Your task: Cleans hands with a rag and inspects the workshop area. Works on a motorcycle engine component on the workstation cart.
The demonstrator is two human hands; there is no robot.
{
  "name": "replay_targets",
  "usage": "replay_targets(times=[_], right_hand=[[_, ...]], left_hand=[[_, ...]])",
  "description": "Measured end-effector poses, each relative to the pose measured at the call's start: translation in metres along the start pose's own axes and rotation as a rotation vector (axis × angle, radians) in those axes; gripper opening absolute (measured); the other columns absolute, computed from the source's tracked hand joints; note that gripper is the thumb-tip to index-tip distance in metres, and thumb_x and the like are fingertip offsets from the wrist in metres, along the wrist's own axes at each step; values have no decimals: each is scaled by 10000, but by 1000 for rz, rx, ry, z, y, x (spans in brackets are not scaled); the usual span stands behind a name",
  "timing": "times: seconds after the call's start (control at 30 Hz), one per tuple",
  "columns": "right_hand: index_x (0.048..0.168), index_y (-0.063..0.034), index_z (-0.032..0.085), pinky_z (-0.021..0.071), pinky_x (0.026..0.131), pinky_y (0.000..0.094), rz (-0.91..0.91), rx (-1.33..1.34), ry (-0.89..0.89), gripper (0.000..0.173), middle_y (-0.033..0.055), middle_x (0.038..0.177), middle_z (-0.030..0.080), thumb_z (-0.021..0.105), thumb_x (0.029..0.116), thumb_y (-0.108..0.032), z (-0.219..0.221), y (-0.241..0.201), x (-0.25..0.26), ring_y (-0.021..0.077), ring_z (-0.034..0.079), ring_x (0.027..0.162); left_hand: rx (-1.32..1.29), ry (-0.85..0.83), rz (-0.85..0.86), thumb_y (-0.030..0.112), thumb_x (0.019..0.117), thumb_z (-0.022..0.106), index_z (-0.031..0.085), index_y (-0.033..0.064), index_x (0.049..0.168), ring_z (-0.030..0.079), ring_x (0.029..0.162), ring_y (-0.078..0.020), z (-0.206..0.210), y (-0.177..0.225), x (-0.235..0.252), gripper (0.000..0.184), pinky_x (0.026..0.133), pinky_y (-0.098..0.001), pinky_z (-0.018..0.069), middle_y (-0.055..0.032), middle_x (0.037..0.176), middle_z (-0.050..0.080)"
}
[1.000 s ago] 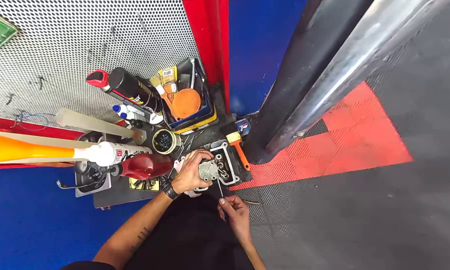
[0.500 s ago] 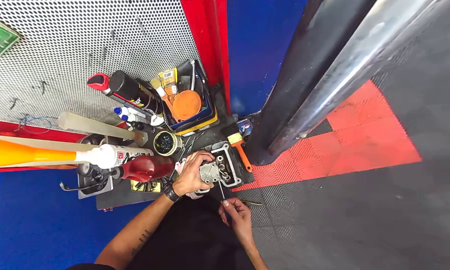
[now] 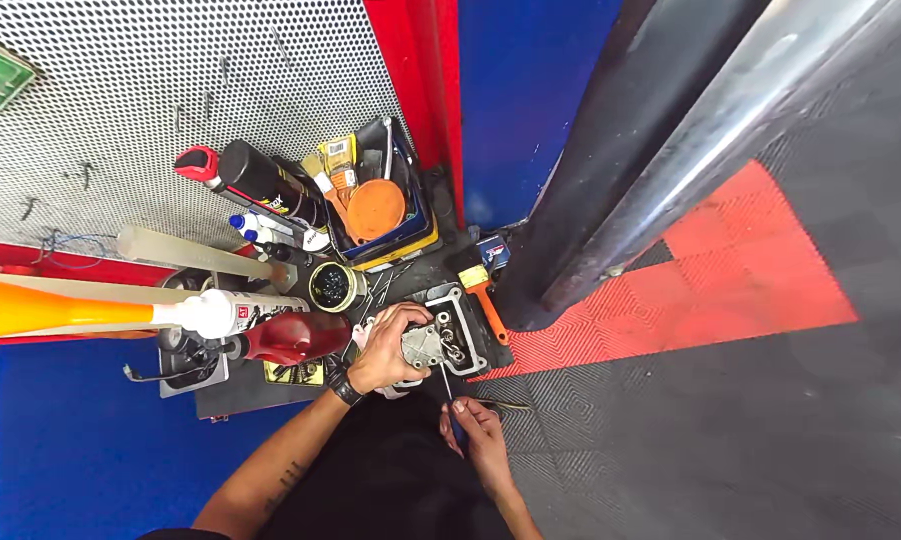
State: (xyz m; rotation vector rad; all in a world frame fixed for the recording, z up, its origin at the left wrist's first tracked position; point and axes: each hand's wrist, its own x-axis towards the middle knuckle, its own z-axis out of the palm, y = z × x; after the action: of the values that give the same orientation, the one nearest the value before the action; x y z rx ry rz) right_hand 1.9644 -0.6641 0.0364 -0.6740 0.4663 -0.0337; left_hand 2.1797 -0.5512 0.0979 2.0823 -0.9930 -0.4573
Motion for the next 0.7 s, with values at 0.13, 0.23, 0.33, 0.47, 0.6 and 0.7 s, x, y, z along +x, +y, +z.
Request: replay_targets(times=[0.13, 0.23, 0.33, 0.47, 0.6, 0.7], right_hand=[[940, -28, 702, 447, 439, 189, 56, 70, -43, 337, 63, 669, 658, 570, 1046, -319, -2, 0, 1, 58, 553, 488], [923, -45, 700, 459, 464, 190, 125, 123, -74, 369, 49, 655, 638, 582, 1036, -376, -3, -3, 2, 59, 560, 508], [935, -29, 708, 457, 444, 193, 110, 103, -25, 320, 74, 681, 669, 593, 1032, -311, -2, -4, 2, 63, 569, 497], [964, -8, 685, 496, 440, 230, -47, -189, 139, 170, 90, 748, 714, 712, 936, -174, 7, -5, -4, 107, 592, 497], [954, -29, 690, 495, 440, 227, -197, -379, 239, 134, 37, 722, 709, 644, 954, -154, 12, -3, -8, 94, 593, 497], [935, -42, 678, 511, 457, 217, -257, -411, 250, 119, 18, 709, 703, 644, 970, -150, 13, 0, -7, 79, 602, 509]], left_hand=[[5, 4, 8, 276, 563, 955, 609, 71, 1192, 517, 1357, -259, 1, -1, 0, 747, 1191, -499, 361, -98, 1321, 643], [5, 7, 14, 284, 565, 956, 611, 71, 1194, 520, 1356, -260, 1, -2, 0, 748, 1189, -501, 366, -100, 1324, 642], [8, 11, 19, 286, 567, 955, 611, 68, 1191, 524, 1349, -262, 1, -2, -1, 745, 1184, -499, 371, -104, 1321, 642], [9, 9, 15, 276, 556, 960, 612, 63, 1186, 528, 1349, -265, 1, -1, 0, 751, 1183, -508, 374, -105, 1316, 647], [12, 10, 12, 272, 552, 962, 614, 61, 1183, 528, 1349, -261, 1, -1, 0, 751, 1187, -500, 372, -105, 1315, 647], [19, 14, 12, 275, 552, 960, 617, 62, 1180, 529, 1348, -258, 1, -1, 0, 746, 1184, -496, 375, -103, 1313, 650]])
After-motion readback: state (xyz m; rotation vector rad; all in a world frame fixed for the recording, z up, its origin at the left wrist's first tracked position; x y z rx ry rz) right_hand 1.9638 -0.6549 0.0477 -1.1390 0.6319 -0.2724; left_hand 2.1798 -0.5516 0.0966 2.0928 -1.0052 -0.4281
